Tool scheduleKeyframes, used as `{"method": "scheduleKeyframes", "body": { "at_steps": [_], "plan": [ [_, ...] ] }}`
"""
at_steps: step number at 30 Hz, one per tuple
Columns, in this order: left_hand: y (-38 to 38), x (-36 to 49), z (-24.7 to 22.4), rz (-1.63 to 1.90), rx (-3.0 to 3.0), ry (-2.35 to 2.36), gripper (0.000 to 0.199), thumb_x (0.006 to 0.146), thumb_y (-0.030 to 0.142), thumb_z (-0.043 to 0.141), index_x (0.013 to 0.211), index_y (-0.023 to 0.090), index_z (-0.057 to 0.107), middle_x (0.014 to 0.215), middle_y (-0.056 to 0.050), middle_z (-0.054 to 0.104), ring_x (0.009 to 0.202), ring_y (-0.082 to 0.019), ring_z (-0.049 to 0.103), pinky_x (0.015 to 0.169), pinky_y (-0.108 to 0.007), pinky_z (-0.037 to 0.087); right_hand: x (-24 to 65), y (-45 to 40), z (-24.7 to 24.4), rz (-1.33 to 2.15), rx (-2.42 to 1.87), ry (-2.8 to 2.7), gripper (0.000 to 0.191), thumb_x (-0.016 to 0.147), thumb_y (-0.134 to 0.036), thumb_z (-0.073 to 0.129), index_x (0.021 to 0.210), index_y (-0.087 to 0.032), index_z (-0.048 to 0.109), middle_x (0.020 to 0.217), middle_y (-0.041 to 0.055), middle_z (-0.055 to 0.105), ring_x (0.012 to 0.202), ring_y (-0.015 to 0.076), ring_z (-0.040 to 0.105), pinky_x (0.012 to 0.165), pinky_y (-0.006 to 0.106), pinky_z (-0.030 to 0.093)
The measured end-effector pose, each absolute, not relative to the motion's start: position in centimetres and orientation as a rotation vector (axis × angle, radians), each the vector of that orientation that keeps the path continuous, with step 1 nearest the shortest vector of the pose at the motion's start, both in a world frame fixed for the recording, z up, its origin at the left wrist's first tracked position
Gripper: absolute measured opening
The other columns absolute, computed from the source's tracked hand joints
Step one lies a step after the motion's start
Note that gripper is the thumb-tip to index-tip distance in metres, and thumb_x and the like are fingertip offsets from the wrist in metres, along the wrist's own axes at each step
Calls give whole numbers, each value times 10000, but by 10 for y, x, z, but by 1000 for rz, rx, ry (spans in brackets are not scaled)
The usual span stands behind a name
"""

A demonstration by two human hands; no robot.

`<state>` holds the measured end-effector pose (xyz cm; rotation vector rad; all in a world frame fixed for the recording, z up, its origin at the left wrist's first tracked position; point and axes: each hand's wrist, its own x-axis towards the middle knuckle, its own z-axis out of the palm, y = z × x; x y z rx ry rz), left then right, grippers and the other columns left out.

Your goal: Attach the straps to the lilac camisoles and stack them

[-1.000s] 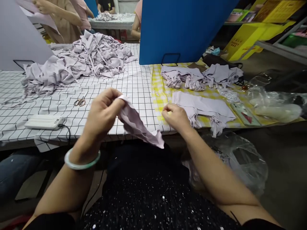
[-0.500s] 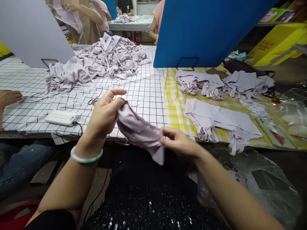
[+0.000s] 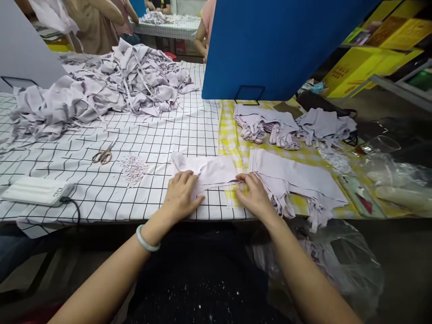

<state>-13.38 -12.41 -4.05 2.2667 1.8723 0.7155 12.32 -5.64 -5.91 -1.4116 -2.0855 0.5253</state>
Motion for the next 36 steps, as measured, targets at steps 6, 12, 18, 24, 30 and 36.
{"method": "scheduleKeyframes", "body": {
  "at_steps": [6,12,18,24,30,36],
  "plan": [
    [-104,-147,-33,849,2157,1878,140,898,127,476,789,198,529,834,-54,603,741,-179,577,667,-307,501,107,-49,-64,220,-1594,-2159,213,813,-250,577,1014,-217,638,985,90,647,962,291,569,877,413,442],
    [-107,-141,-29,959,2225,1869,201,896,308,614,1041,178,563,1124,-129,625,1037,-266,588,881,-419,521,78,-43,-51,163,-1538,-2074,64,812,-174,535,776,-225,548,807,36,630,792,226,555,773,359,402],
    [-64,-91,-19,882,2339,1879,191,942,324,519,1014,157,577,1053,-131,657,951,-260,611,757,-384,520,66,-44,1,94,-1202,-1855,145,818,-129,539,777,-243,458,714,-34,544,686,161,549,689,292,441],
    [-77,-82,19,1238,2371,1706,106,877,292,543,907,190,547,893,-74,650,814,-204,604,642,-309,486,61,-67,40,20,-1032,-1875,237,803,-30,559,794,-243,455,698,-54,500,639,133,515,644,272,447],
    [-107,-109,48,1251,2397,1837,142,752,81,490,802,200,551,746,-37,600,646,-164,552,539,-281,428,78,-94,65,-162,-1017,-1916,247,806,-9,569,880,-239,521,753,-38,526,694,139,535,669,276,449],
    [-172,-181,66,682,2310,1943,459,805,138,415,1213,173,623,1055,-100,715,910,-238,673,768,-353,540,133,-106,45,-59,-1443,-1870,274,697,-74,525,918,-227,577,720,-25,499,656,160,526,636,280,418]
  ]
}}
